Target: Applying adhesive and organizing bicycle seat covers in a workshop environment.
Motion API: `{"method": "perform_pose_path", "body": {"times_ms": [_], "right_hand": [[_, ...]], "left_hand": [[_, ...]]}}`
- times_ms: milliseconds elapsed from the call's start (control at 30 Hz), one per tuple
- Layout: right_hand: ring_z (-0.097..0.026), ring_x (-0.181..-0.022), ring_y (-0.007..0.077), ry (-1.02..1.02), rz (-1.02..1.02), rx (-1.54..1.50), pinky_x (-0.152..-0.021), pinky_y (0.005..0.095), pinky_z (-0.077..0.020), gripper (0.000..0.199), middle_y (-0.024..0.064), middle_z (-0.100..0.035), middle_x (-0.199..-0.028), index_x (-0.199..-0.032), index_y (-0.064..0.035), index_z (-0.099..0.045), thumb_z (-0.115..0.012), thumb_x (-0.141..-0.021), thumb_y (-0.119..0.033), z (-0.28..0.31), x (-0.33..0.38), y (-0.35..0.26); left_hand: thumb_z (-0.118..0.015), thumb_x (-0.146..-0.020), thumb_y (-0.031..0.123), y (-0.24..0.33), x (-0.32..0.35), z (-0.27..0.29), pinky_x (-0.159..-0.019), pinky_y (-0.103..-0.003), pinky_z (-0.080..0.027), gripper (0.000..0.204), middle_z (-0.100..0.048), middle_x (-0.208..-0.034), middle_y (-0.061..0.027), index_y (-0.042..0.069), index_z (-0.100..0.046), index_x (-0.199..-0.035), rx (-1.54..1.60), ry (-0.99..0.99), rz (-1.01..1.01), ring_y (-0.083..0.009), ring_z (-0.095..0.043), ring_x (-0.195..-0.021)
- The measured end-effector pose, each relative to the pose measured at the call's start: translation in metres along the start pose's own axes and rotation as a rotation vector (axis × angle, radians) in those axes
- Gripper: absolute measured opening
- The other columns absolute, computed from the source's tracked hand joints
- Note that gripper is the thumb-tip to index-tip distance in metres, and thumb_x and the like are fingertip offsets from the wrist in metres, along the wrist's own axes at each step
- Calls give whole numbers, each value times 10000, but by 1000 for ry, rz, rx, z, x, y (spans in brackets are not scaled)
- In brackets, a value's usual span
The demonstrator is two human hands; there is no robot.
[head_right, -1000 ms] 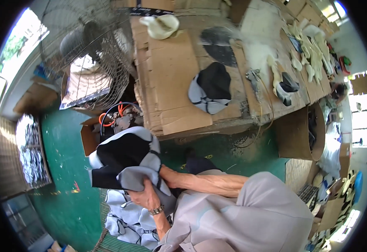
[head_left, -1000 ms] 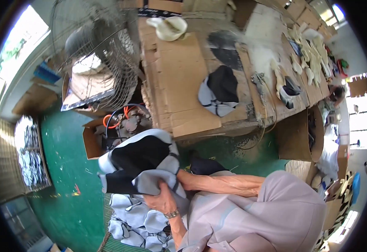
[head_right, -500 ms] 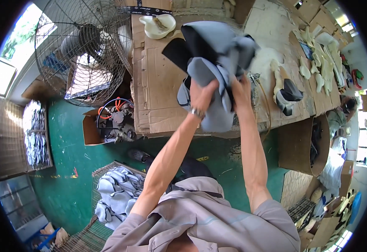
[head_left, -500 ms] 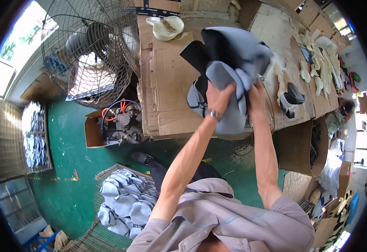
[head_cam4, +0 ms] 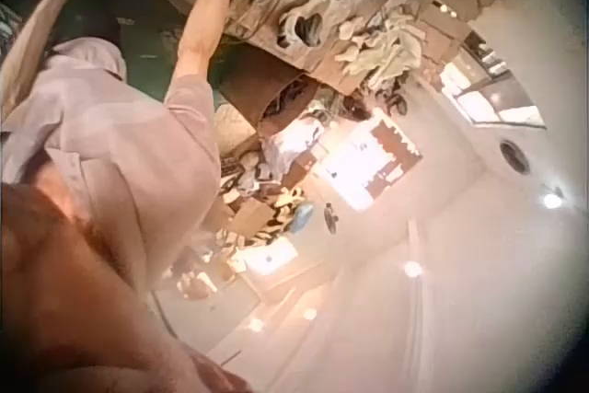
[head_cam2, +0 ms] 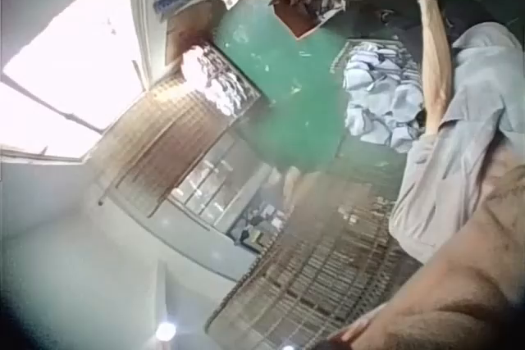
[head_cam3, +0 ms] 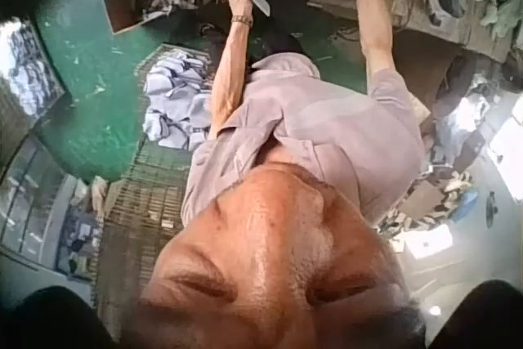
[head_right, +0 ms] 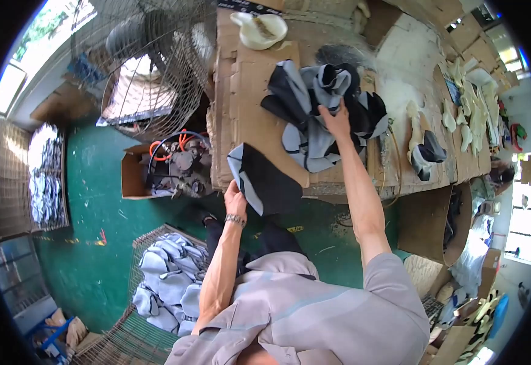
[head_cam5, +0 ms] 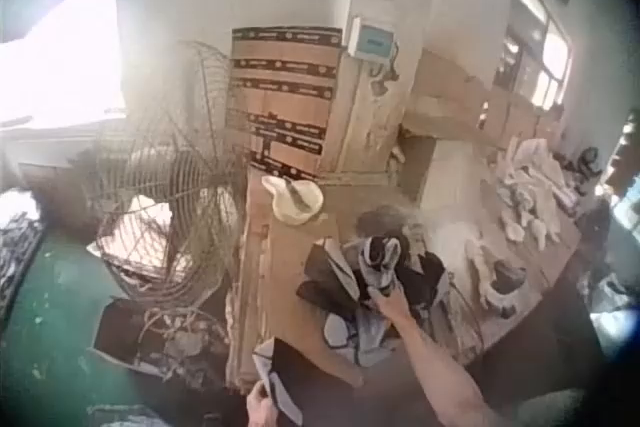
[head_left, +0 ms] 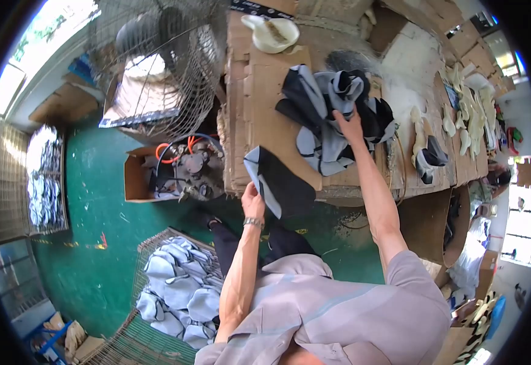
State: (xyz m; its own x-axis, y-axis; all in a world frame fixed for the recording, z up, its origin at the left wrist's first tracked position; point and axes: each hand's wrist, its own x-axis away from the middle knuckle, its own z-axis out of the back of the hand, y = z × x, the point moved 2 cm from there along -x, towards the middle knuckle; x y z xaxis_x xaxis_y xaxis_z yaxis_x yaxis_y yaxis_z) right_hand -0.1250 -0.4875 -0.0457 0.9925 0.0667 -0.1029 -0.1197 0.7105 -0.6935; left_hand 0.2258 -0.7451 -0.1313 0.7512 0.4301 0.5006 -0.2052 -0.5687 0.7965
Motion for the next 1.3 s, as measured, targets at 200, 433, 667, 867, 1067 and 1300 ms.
{"method": "perform_pose_path", "body": {"times_ms": [200, 433, 667, 867, 1067, 1300], "right_hand": [[-362, -1466, 426, 136, 116, 117, -1197, 465, -308, 992, 315, -368, -1565, -1546, 63, -328, -745, -872, -533, -19, 136, -110], [-694, -980, 355, -332, 93, -189, -841, 443, -519, 542, 225, -704, -1105, -1225, -16, -642, -786, -853, -383, -81, 256, -193], [-474, -625, 115, -272, -62, -266, -554, 347, -396, 208, 20, -543, -658, -786, -26, -627, -742, -871, -177, -49, 189, -142], [-695, -900, 389, 35, 89, -150, -843, 481, -529, 296, 232, -725, -935, -1014, 22, -730, -639, -935, -248, 39, 43, -103], [-491, -1324, 473, -172, 81, 719, -1109, 495, -406, 775, 329, -487, -1456, -1485, 79, -406, -617, -916, -403, -44, 19, -53], [-462, -1385, 447, -193, 7, 831, -1124, 466, -407, 917, 333, -482, -1474, -1497, 84, -410, -698, -881, -531, -110, 28, -60]], "left_hand": [[-519, -965, -26, 16, -21, -9, -832, -278, -545, 329, -708, -1096, -38, 56, -639, -1261, 210, 44, 194, -131, -675, -951], [-496, -1021, 33, 59, -18, -16, -853, -341, -583, 395, -668, -1228, -83, 64, -567, -1408, 308, -302, 176, -166, -675, -1034], [-607, -1016, 118, 97, 23, 80, -878, -366, -602, 450, -648, -1289, -158, 35, -513, -1448, 249, -143, 59, -247, -699, -1067], [-631, -1015, 162, 69, 75, 216, -861, -349, -608, 403, -700, -1212, -140, 27, -561, -1388, 268, 253, -10, -223, -720, -1026], [-650, -1013, 163, 31, 102, 308, -807, -298, -608, 351, -712, -1173, -112, 27, -591, -1331, 324, 589, -25, -183, -724, -977], [-647, -997, 128, 46, 39, 405, -753, -257, -590, 314, -739, -1108, -96, 26, -630, -1293, 335, 700, 104, -147, -727, -919]]}}
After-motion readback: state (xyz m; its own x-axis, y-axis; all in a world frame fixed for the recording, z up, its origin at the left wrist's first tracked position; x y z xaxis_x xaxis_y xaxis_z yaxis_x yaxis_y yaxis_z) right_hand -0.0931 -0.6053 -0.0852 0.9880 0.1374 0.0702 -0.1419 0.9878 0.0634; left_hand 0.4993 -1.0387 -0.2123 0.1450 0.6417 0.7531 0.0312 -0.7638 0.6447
